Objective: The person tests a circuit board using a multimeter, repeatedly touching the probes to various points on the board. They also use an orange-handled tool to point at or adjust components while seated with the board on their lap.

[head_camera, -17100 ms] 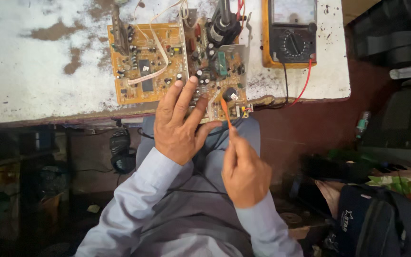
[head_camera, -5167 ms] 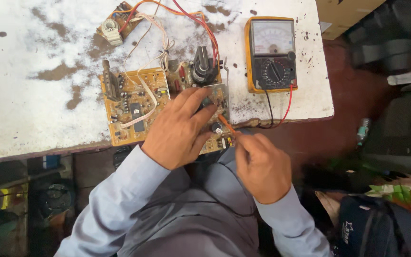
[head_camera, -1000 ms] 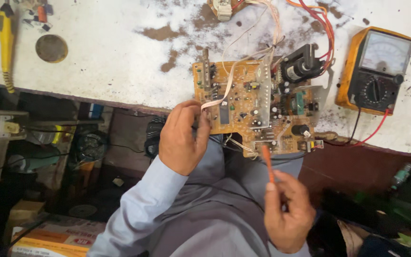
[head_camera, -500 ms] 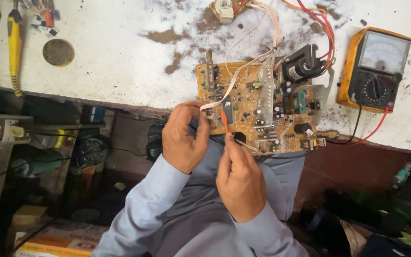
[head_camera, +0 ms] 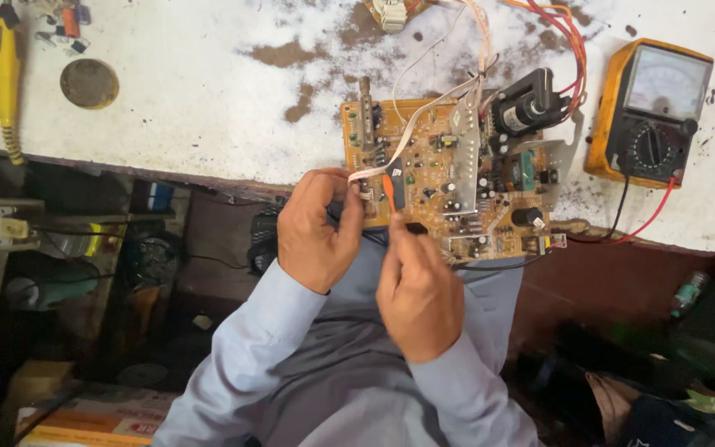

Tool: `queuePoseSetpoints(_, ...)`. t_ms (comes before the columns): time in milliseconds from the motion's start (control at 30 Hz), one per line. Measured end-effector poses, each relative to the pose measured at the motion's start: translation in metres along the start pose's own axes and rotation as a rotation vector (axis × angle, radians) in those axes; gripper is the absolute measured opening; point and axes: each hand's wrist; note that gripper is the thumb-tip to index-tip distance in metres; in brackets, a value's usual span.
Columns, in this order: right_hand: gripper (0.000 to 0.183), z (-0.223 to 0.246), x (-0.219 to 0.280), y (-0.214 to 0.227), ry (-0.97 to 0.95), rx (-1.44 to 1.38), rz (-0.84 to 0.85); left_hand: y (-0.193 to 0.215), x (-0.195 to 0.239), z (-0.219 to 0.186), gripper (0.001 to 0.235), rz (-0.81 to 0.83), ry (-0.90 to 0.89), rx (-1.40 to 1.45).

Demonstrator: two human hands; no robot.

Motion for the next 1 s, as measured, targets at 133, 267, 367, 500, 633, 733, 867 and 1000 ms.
queuePoseSetpoints(133,0.032,0.002,0.013,0.007,-0.001,0.009,0.019,0.000,-0.001,0.002,0.009,0.000,-0.055,-0.008)
queuePoseSetpoints(267,0.034,0.002,0.006,0.006,-0.005,0.052,0.033,0.000,0.002,0.001,0.010,0.007,-0.061,-0.023)
queuePoseSetpoints(367,0.029,0.005,0.014,0.020,-0.048,0.016,0.067,0.000,0.000,0.001,0.012,0.008,-0.060,-0.028)
queuePoseSetpoints(500,0.025,-0.013,0.038,0.031,-0.150,-0.044,0.028,-0.001,0.003,0.003,0.012,-0.008,-0.075,-0.033)
queuePoseSetpoints(633,0.025,-0.036,0.039,0.024,-0.131,-0.169,-0.032,-0.002,0.003,0.001,0.011,-0.014,-0.083,-0.042)
queuePoseSetpoints(733,0.028,-0.036,0.043,0.023,-0.087,-0.180,-0.061,-0.002,0.003,0.000,0.011,-0.017,-0.075,-0.043)
queuePoseSetpoints(867,0.032,-0.032,0.049,0.021,-0.214,-0.190,0.039,-0.003,0.002,0.000,0.011,-0.022,-0.078,-0.056)
queuePoseSetpoints(1000,0.037,-0.030,0.042,0.012,-0.135,-0.208,0.018,-0.002,0.002,0.000,0.011,-0.010,-0.081,-0.070)
Point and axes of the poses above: each hand's wrist, its own x-axis away from the middle knuckle, its own y-axis out of the back of the hand, z = x × y, and after that the axes turned 15 degrees about x, right-handed
